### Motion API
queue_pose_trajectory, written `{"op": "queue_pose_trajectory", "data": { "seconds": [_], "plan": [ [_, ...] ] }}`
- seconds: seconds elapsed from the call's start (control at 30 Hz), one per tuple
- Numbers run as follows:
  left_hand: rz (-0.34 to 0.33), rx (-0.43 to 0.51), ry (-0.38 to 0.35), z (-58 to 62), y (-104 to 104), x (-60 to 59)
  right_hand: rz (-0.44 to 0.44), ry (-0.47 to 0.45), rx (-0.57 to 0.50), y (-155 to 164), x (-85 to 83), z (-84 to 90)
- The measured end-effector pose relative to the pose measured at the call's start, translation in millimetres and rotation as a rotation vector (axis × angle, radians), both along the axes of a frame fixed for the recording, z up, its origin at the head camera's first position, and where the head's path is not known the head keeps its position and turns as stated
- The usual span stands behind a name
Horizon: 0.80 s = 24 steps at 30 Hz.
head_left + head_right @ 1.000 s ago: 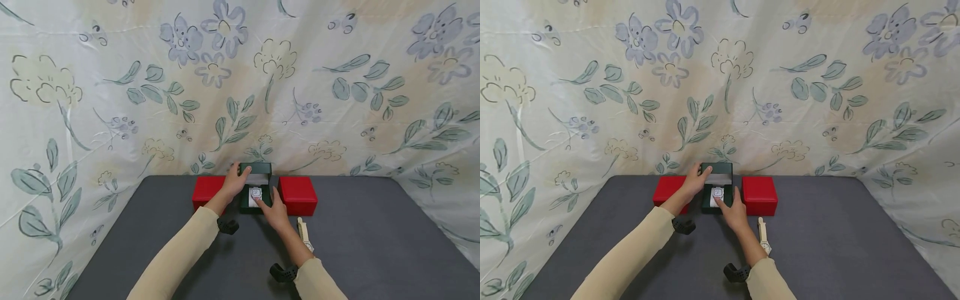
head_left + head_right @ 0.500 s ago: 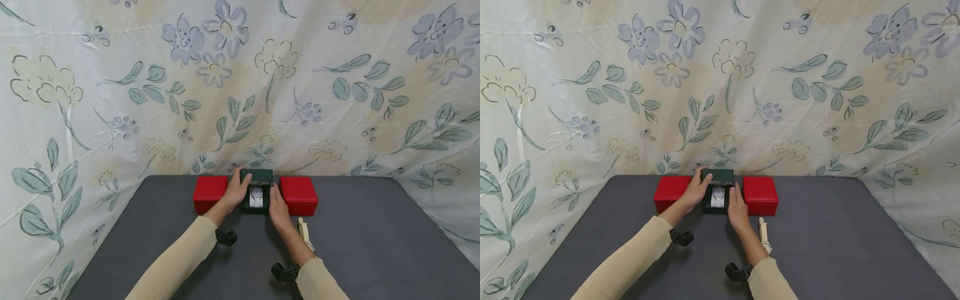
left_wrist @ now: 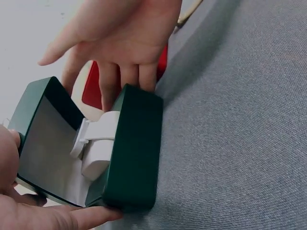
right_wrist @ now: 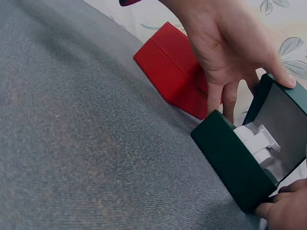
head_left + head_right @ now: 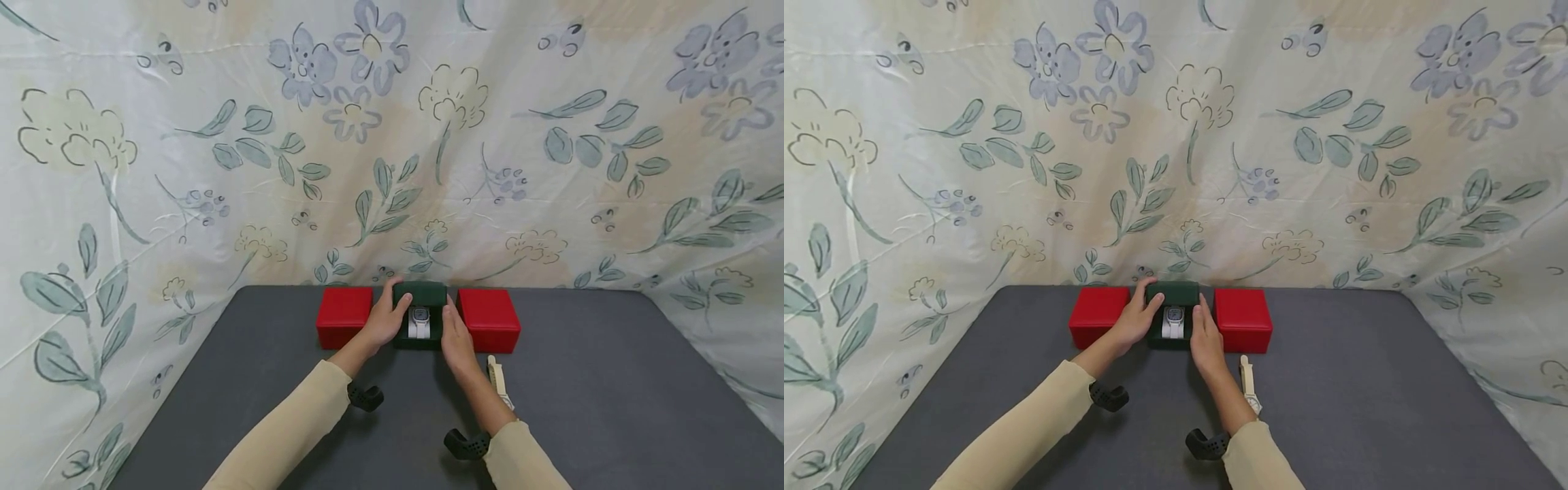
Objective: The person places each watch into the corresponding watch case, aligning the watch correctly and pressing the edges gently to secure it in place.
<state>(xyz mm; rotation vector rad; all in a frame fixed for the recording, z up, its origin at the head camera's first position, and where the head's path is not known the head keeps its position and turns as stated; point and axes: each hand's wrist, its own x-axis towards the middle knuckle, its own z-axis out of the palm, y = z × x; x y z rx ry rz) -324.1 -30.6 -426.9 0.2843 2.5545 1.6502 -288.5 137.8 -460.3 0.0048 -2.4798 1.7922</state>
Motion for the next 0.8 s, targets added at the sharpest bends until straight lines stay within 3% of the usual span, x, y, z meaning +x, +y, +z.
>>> {"op": "queue_pose_trajectory", "data": {
  "seconds": [0.23,0.5,0.63,0.8],
  "plan": [
    [-0.030,0.060,0.029,-9.9,-1,4.8,-0.052,-0.007,-0.025,0,2.6,-3.7],
    [-0.065,0.112,-0.016,-8.5,-6,11.5,-0.115,-0.048,-0.030,-4,5.7,-6.0],
    [-0.045,0.137,-0.031,-9.7,-6,12.6,-0.131,-0.066,-0.026,-5,6.2,-7.0],
    [-0.001,0.076,0.022,-12.2,-4,15.8,-0.131,-0.045,0.015,-6,6.9,-10.3]
  ]
}}
